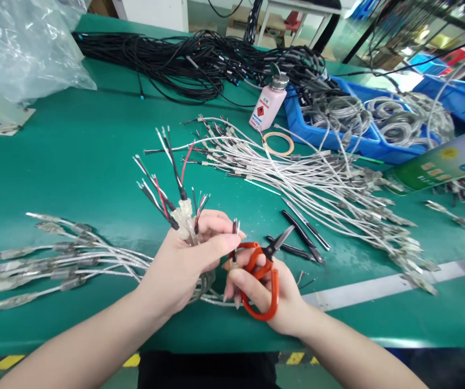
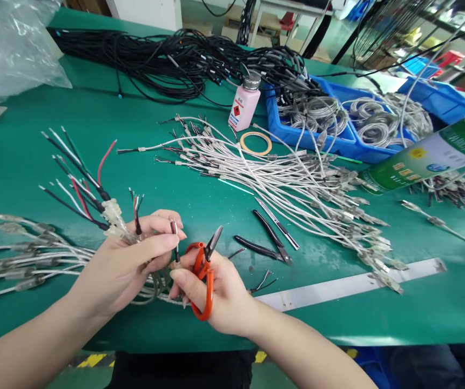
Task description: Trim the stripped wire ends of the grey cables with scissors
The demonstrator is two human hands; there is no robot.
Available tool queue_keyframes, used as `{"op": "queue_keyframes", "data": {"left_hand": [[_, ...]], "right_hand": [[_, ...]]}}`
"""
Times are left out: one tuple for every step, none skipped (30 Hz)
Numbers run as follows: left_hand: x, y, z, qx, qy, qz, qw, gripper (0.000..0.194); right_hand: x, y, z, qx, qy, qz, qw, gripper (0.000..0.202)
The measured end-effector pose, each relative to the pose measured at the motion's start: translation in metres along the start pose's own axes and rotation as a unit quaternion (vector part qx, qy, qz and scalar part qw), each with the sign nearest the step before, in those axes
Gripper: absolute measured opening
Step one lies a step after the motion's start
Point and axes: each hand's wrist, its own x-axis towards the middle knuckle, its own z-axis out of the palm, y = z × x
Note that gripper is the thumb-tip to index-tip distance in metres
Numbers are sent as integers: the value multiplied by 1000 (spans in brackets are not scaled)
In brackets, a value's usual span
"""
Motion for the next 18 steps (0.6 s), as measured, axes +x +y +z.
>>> {"op": "queue_keyframes", "data": {"left_hand": [[0, 0, -1, -5, 7, -9, 1000, 10], [0, 0, -1, -8, 12, -18, 1000, 9], [1, 0, -2, -9, 14, -26, 1000, 8], [0, 0, -3, -8, 10, -30, 999, 7], [0, 0, -3, -8, 2, -30, 1000, 7], [0, 0, -3, -9, -7, -26, 1000, 9], [0, 1, -3, -13, -15, -22, 1000, 10], [-1, 1, -2, -18, -22, -19, 999, 12], [-1, 1, -2, -23, -25, -18, 999, 13], [-1, 0, -1, -27, -22, -18, 999, 13], [-1, 0, 0, -31, -18, -18, 999, 12], [-1, -1, 0, -36, -12, -19, 999, 12], [0, -1, 0, -41, -6, -20, 999, 11], [0, -1, 1, -45, -2, -21, 999, 11], [0, -2, 1, -48, 1, -21, 999, 11], [0, -2, 1, -49, 3, -21, 999, 11], [0, -2, 1, -50, 3, -20, 999, 11], [-1, -1, 1, -50, 4, -20, 999, 11]], "right_hand": [[0, 0, 0, 1, -4, 6, 1000, 31], [0, 1, 0, 3, -9, 10, 1000, 31], [-1, 1, 0, 5, -13, 16, 1000, 31], [0, 1, 0, 8, -17, 20, 1000, 31], [0, 2, 0, 11, -21, 24, 999, 31], [0, 2, 0, 12, -24, 27, 999, 30], [0, 2, 0, 11, -27, 28, 999, 31], [0, 2, 0, 9, -30, 29, 999, 31], [0, 2, 0, 8, -32, 30, 999, 31], [0, 1, 0, 6, -35, 30, 999, 31], [0, 1, 0, 5, -38, 32, 999, 31], [0, 1, 0, 5, -41, 33, 999, 31], [0, 1, 0, 6, -44, 35, 998, 31], [0, 1, 0, 5, -48, 35, 998, 31], [0, 1, 0, 4, -51, 34, 998, 30], [0, 1, 0, 1, -54, 32, 998, 30], [0, 1, 0, -2, -56, 29, 998, 29], [-1, 1, 0, -5, -59, 26, 998, 28]]}}
